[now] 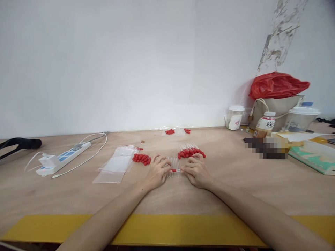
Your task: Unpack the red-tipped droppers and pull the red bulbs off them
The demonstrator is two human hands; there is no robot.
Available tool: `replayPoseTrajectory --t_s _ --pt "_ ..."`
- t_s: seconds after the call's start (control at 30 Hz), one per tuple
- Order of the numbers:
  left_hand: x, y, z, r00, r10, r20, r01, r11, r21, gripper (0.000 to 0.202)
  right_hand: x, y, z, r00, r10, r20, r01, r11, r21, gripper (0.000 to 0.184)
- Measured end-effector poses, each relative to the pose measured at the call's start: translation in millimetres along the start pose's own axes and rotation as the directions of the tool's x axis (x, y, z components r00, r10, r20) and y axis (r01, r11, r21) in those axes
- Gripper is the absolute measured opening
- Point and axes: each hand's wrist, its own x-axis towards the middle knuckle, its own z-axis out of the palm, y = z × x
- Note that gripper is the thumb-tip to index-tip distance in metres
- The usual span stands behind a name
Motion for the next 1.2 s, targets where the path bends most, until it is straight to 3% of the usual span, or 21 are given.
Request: replayPoseTrajectory --t_s 0.37,0.43,0.5,0.57,0.63,0.67,0.77,0.83,0.9,0.97,1.03,1.1,1.2 --pt "-11.4 2.0 -3.1 0.996 0.086 -0.012 -0.085 0.994 0.063 0.019 -2.9 1.0 -5.0 1.000 0.007 0.015 -0.009 0.994 0.108 0.026" --pt "-16.5 -7.4 -9.9 0.999 0.043 -0.023 -0.042 0.998 0.054 0.020 -4.2 8.5 -8.2 0.999 0.040 0.014 -0.042 0.993 0.112 0.027" --pt "-21.3 -23.2 -19.6 0.989 -0.107 -0.107 0.111 0.993 0.031 0.020 -5.0 17.1 -11.1 0.990 0.143 -0.012 -0.141 0.985 0.102 0.028" --pt "-24.4 -42.2 -31.3 0.897 -0.346 -0.276 0.346 0.937 -0.048 0.021 -5.0 22.3 -11.7 0.971 0.239 -0.020 -0.236 0.968 0.088 0.026" --pt "-26.8 -61.6 -43.3 0.782 -0.523 -0.341 0.503 0.851 -0.152 0.023 -4.3 22.0 -9.5 0.960 0.279 -0.001 -0.278 0.958 0.076 0.024" --pt "-28.7 -71.0 -49.0 0.746 -0.583 -0.321 0.553 0.812 -0.189 0.024 -3.8 20.3 -7.6 0.957 0.291 0.008 -0.291 0.954 0.071 0.023" --pt "-40.4 -97.0 -63.2 0.718 -0.686 -0.121 0.655 0.724 -0.218 0.028 -2.3 14.1 -2.0 0.934 0.358 -0.010 -0.357 0.933 0.053 0.022" --pt "-51.9 -109.6 -69.5 0.702 -0.709 0.075 0.707 0.678 -0.202 0.028 -1.2 11.6 0.4 0.917 0.399 -0.007 -0.398 0.917 0.037 0.022" --pt "-61.9 -115.9 -72.8 0.658 -0.711 0.249 0.753 0.622 -0.214 0.025 0.4 10.3 1.9 0.901 0.433 0.011 -0.433 0.901 0.011 0.018" --pt "-67.5 -115.9 -73.0 0.613 -0.705 0.356 0.789 0.564 -0.244 0.021 2.5 8.9 3.0 0.889 0.457 0.027 -0.457 0.890 -0.018 0.014" --pt "-68.7 -113.0 -69.8 0.574 -0.710 0.408 0.819 0.508 -0.268 0.019 4.8 6.4 3.9 0.881 0.471 0.037 -0.469 0.882 -0.043 0.010" --pt "-67.9 -111.5 -63.7 0.561 -0.716 0.416 0.828 0.482 -0.287 0.019 7.0 3.0 4.8 0.876 0.480 0.051 -0.478 0.877 -0.055 0.009" --pt "-67.7 -116.1 -51.4 0.608 -0.726 0.322 0.793 0.539 -0.283 0.018 9.2 -2.6 6.1 0.873 0.481 0.079 -0.478 0.877 -0.052 0.009"
